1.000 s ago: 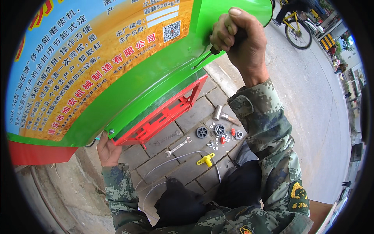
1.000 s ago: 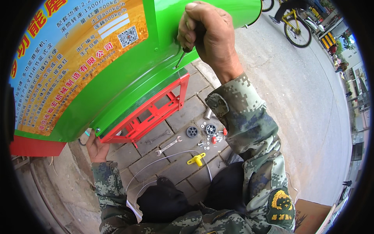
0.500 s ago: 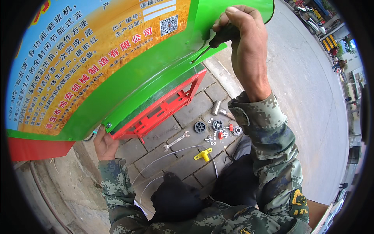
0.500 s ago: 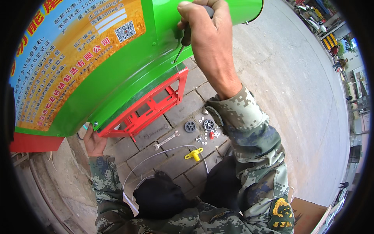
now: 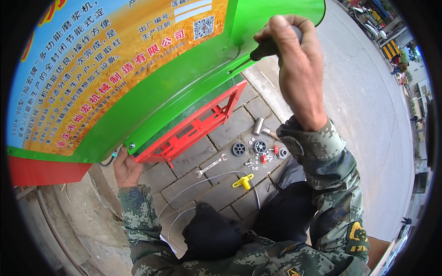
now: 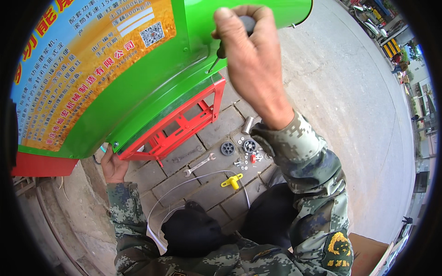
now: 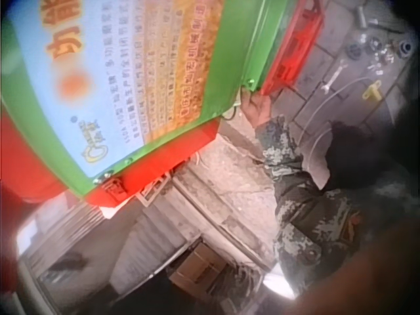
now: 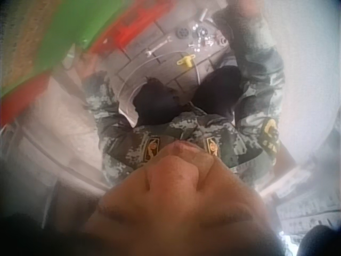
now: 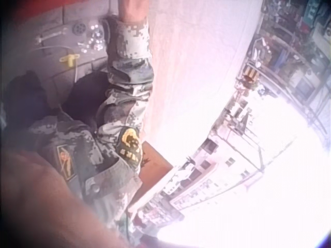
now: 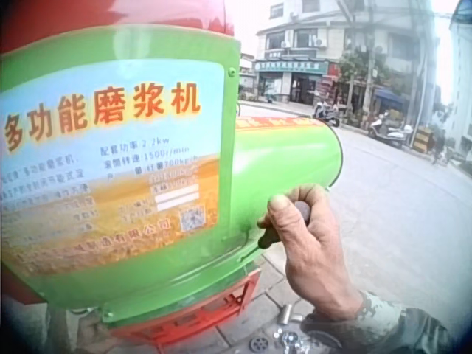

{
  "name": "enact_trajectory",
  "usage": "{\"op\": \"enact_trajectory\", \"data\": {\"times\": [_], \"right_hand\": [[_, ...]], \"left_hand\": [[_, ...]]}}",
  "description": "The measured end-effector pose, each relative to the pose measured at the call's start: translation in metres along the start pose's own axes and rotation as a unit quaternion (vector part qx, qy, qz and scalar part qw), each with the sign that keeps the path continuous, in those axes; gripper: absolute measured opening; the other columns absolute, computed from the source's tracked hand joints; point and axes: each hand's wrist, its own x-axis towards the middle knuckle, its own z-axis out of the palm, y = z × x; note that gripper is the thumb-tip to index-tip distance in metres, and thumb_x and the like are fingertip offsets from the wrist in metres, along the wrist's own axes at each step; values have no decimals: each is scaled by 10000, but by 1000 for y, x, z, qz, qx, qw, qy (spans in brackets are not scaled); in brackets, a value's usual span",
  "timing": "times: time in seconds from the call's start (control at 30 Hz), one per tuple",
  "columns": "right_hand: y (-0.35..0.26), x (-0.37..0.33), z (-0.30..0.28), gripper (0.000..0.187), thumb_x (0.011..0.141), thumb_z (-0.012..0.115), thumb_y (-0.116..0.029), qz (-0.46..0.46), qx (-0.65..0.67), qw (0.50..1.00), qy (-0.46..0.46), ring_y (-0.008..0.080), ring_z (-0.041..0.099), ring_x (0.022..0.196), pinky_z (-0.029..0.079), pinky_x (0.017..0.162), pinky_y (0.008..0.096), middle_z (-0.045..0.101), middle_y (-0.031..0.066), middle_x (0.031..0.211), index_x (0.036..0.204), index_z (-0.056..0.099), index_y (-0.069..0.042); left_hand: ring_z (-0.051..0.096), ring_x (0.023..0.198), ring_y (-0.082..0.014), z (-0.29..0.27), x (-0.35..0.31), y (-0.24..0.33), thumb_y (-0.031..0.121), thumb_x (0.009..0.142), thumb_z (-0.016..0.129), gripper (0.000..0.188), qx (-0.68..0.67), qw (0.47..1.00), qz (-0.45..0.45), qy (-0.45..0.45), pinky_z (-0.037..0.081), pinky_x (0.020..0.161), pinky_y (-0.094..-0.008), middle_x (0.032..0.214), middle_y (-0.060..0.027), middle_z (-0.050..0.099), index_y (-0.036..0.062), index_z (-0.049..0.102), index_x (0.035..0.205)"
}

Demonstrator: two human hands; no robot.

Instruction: The person uses a wrench to tighten a bolt on a metal rod, then walks to a green and red machine. They sit on the ground, open a black bag, and remove small parts. They attach a red bracket to the machine and secure it with screws using a screwdriver.

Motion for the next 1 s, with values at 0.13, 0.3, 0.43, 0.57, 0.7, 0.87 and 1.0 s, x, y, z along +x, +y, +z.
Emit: {"op": "enact_trajectory", "data": {"times": [0.13,0.3,0.43,0.57,0.7,0.87,1.0], "right_hand": [[1,-9,10,290,1065,587,-278,-4,6,1000,-31,140,616,868,533,764,286,638,83,958,1130,533,-1],[8,-45,42,275,1014,650,-203,-75,-35,992,-99,151,496,685,454,617,321,493,46,800,1067,450,-22],[3,-39,39,299,1026,645,-244,-56,-39,992,-107,135,508,690,458,613,306,530,46,823,1086,459,-18],[10,-14,25,407,1029,651,-362,-49,31,998,-28,82,524,738,460,623,246,559,7,834,1104,508,12],[15,-8,13,333,1052,617,-326,-11,39,998,-38,126,625,877,529,791,274,648,67,972,1130,531,-14],[2,-40,35,301,1042,640,-279,-33,-61,995,-65,81,522,795,465,723,230,562,9,897,1118,518,-14],[2,-42,49,330,1014,674,-271,-95,-21,994,-60,112,505,712,458,609,293,546,46,825,1057,485,-4]], "left_hand": [[550,1316,-273,4,-1,1,139,987,644,438,-1,1000,2,5,377,1167,-486,1395,-113,611,36,539,1400],[550,1314,-277,7,-1,1,141,989,645,444,-2,1000,4,11,381,1164,-487,1394,-117,610,34,533,1405],[522,1347,-289,2,-3,0,141,1000,618,426,-10,1000,7,7,366,1176,-505,1417,-121,594,38,535,1405],[560,1304,-277,-5,-3,1,135,979,659,431,0,1000,12,6,391,1156,-486,1382,-117,620,29,551,1382],[567,1298,-278,-5,-3,4,126,973,660,415,0,1000,2,-9,391,1156,-487,1370,-110,630,29,567,1366],[565,1298,-274,1,-5,6,115,969,658,417,1,1000,-5,8,391,1156,-492,1366,-101,631,39,568,1368],[558,1305,-272,-3,-7,7,107,962,662,426,-11,1000,-1,3,389,1159,-496,1376,-100,622,45,568,1373]]}}
